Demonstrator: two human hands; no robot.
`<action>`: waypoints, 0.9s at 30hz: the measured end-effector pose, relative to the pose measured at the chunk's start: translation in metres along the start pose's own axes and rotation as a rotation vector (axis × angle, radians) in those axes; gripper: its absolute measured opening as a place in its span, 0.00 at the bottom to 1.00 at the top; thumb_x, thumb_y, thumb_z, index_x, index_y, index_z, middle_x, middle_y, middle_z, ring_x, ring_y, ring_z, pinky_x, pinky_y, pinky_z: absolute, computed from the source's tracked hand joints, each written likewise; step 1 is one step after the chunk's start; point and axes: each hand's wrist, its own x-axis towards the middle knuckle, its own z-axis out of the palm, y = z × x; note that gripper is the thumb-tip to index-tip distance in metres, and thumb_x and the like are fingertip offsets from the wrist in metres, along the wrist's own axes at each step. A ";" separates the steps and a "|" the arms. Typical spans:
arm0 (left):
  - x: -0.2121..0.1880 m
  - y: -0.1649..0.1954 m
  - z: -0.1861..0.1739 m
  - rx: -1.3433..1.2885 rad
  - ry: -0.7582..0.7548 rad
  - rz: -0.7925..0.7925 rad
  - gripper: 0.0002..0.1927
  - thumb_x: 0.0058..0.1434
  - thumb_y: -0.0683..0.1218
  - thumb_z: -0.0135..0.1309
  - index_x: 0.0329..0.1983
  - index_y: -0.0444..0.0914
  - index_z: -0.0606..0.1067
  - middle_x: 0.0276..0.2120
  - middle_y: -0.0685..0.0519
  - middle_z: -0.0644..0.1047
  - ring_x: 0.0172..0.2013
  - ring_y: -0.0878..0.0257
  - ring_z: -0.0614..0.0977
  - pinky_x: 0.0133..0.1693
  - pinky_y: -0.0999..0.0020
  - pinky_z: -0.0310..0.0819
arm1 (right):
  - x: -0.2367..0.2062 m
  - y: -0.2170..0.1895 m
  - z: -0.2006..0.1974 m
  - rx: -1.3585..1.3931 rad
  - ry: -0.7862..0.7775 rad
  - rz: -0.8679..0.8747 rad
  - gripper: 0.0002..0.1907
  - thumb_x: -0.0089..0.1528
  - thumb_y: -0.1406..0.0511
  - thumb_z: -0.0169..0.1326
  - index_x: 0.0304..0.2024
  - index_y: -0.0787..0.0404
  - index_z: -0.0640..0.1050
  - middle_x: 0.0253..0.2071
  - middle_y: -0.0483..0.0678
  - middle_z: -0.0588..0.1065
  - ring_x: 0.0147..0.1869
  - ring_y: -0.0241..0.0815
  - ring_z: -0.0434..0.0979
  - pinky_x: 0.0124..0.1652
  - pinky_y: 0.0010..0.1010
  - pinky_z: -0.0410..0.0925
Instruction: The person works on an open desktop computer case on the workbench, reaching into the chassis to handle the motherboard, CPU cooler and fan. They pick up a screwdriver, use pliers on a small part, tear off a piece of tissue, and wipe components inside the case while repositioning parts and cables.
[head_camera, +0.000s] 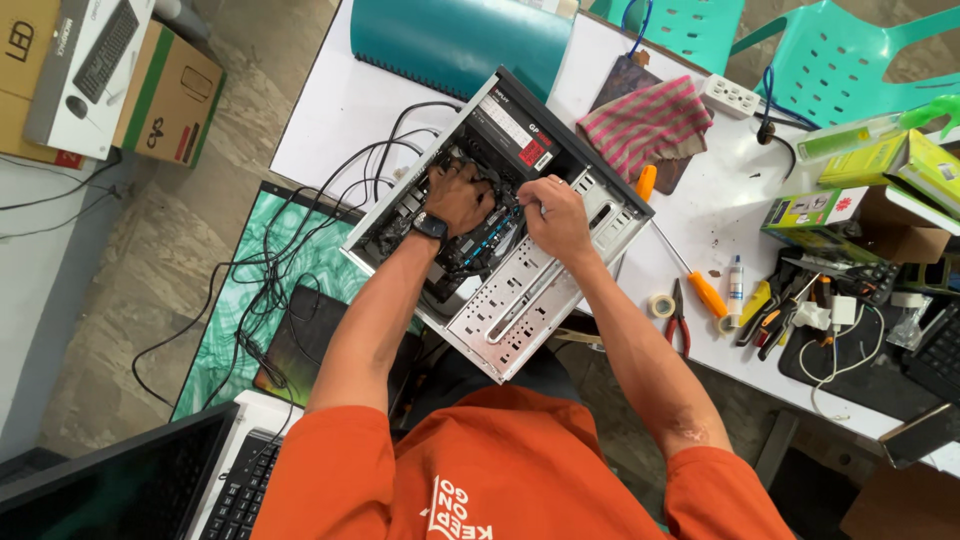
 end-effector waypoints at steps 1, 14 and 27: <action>0.001 0.001 -0.001 -0.002 0.002 -0.006 0.16 0.60 0.54 0.50 0.38 0.44 0.85 0.45 0.45 0.78 0.52 0.47 0.74 0.52 0.39 0.60 | 0.000 0.000 0.000 0.002 0.003 -0.003 0.08 0.56 0.77 0.51 0.35 0.64 0.78 0.32 0.49 0.78 0.39 0.49 0.79 0.41 0.37 0.71; 0.009 0.008 -0.003 0.333 -0.035 0.111 0.17 0.61 0.58 0.50 0.31 0.46 0.85 0.45 0.46 0.80 0.53 0.48 0.76 0.49 0.42 0.60 | -0.001 0.001 -0.004 -0.028 -0.006 -0.025 0.08 0.56 0.76 0.51 0.35 0.64 0.78 0.32 0.50 0.77 0.39 0.50 0.77 0.41 0.38 0.70; 0.011 0.010 -0.004 0.343 -0.076 0.080 0.19 0.59 0.58 0.50 0.34 0.43 0.85 0.47 0.44 0.78 0.54 0.48 0.73 0.51 0.36 0.59 | -0.002 0.000 -0.003 0.007 0.009 0.009 0.07 0.57 0.76 0.51 0.35 0.64 0.78 0.31 0.50 0.77 0.39 0.50 0.78 0.41 0.38 0.70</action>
